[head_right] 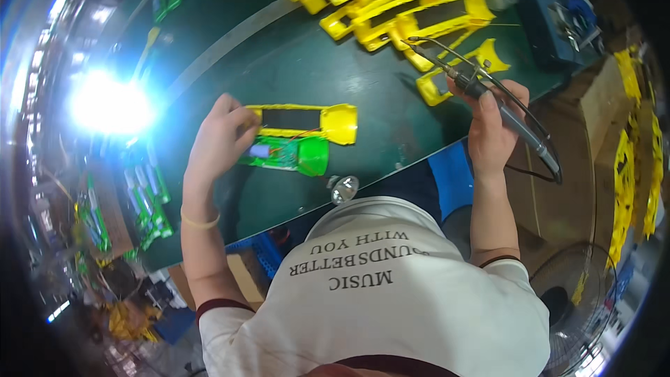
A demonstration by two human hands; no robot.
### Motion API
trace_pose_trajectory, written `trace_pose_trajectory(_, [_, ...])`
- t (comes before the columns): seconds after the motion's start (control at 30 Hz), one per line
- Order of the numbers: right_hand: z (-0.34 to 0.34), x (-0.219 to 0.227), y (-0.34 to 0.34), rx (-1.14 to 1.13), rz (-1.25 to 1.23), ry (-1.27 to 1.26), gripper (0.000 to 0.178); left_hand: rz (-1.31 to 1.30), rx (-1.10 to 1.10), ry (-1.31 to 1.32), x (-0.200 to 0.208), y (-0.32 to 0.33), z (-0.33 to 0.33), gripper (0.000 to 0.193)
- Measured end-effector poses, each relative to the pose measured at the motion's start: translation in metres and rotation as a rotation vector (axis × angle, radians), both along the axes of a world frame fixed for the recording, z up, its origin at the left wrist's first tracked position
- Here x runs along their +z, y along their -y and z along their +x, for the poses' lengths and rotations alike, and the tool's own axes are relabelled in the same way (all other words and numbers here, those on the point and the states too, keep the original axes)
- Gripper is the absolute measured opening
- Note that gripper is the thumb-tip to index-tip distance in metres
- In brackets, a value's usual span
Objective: The person solders wires inside flashlight components using a soldering iron, fits the plastic flashlight casings together by hand, and places the assembled flashlights onto the conveyor belt.
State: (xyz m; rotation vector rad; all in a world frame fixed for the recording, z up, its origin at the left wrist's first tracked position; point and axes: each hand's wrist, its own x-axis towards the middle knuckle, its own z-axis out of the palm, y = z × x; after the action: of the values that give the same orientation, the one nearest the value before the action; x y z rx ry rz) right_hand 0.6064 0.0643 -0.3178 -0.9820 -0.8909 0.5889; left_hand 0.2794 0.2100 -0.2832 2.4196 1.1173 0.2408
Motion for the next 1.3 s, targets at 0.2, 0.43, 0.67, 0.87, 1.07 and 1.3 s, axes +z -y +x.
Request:
trace_pose_trajectory(0.2, [-0.020,-0.017,-0.014,0.148,-0.257,-0.080,0.026,-0.049,0.001,0.017,0.002,-0.001,0.011,0.009])
trace_pose_trajectory(0.43, [-0.078,0.015,-0.082,0.401,0.186,-0.303,0.022,-0.041,0.025,0.004,0.001,0.003,0.008,0.008])
trace_pose_trajectory(0.67, [-0.021,-0.006,0.012,0.173,-0.057,0.074,0.038,0.122,-0.039,0.090,0.007,-0.015,0.005,0.012])
trace_pose_trajectory(0.87, [-0.051,-0.020,-0.003,0.270,-0.183,-0.016,0.042,0.231,-0.242,0.102,0.010,-0.015,-0.013,0.017])
trace_pose_trajectory(1.07, [-0.065,-0.022,-0.025,0.366,-0.211,-0.048,0.038,-0.005,-0.295,0.188,-0.010,0.045,-0.031,0.042])
trace_pose_trajectory(1.3, [-0.067,-0.024,-0.039,0.334,-0.244,-0.109,0.040,0.115,0.196,0.405,-0.018,-0.014,-0.065,0.044])
